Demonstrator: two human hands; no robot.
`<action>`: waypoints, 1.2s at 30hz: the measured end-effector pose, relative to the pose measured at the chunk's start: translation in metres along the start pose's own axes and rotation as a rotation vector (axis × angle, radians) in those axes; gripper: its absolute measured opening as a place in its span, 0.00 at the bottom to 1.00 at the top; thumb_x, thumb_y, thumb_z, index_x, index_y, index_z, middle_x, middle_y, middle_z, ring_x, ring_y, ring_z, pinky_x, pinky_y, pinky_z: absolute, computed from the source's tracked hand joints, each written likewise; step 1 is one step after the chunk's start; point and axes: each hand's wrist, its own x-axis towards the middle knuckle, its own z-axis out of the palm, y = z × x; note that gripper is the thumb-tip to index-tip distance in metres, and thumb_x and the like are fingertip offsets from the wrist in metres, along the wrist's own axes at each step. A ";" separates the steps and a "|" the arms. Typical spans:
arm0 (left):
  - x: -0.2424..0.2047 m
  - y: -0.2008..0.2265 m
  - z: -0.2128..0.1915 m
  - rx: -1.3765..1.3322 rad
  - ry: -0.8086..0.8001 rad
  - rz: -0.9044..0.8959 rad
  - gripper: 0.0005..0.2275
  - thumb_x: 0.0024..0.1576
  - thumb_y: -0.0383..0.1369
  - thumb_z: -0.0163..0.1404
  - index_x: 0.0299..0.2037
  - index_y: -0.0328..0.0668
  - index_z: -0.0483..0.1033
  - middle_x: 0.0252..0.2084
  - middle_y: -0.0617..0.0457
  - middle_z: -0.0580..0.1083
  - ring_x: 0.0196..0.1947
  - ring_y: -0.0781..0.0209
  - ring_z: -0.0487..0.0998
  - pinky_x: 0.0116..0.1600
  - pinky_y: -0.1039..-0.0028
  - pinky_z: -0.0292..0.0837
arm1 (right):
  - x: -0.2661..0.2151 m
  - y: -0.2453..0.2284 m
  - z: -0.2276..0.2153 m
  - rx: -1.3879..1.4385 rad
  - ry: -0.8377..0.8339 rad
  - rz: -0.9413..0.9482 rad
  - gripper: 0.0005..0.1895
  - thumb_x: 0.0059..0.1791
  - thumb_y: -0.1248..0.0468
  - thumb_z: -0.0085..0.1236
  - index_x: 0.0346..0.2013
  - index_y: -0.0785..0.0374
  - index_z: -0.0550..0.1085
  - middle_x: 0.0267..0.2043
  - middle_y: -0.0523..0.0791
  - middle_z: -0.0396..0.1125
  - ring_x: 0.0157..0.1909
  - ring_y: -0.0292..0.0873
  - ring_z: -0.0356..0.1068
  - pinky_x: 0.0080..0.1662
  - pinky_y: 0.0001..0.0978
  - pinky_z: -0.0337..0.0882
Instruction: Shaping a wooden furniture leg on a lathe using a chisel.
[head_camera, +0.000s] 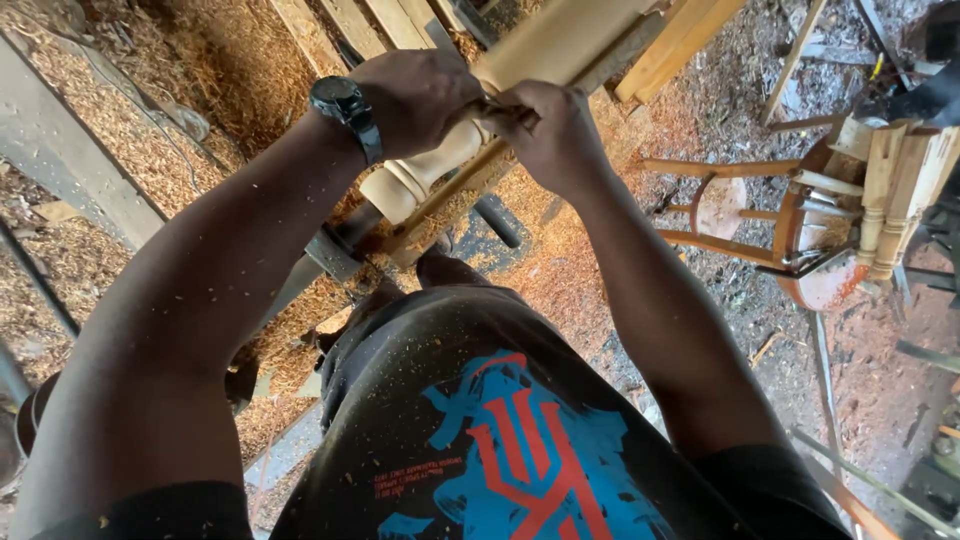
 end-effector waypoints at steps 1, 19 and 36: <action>0.000 0.000 -0.005 0.000 0.000 -0.003 0.07 0.67 0.31 0.50 0.41 0.41 0.82 0.34 0.52 0.76 0.27 0.59 0.74 0.32 0.71 0.76 | -0.001 0.001 0.002 0.002 -0.002 -0.002 0.07 0.51 0.68 0.65 0.36 0.71 0.78 0.27 0.48 0.74 0.19 0.33 0.61 0.19 0.26 0.54; 0.003 -0.032 0.043 0.205 0.076 -0.130 0.06 0.65 0.33 0.53 0.42 0.62 0.84 0.29 0.59 0.79 0.26 0.59 0.77 0.44 0.66 0.79 | 0.009 -0.002 0.043 -0.326 0.058 0.090 0.05 0.50 0.70 0.61 0.39 0.69 0.75 0.29 0.49 0.77 0.24 0.40 0.75 0.28 0.32 0.74; 0.019 -0.025 0.029 0.102 -0.141 -0.286 0.05 0.62 0.29 0.54 0.42 0.47 0.84 0.36 0.52 0.83 0.25 0.56 0.80 0.36 0.65 0.79 | 0.017 -0.005 0.036 -0.397 -0.016 0.162 0.06 0.50 0.65 0.63 0.40 0.63 0.79 0.32 0.46 0.78 0.22 0.40 0.73 0.25 0.34 0.71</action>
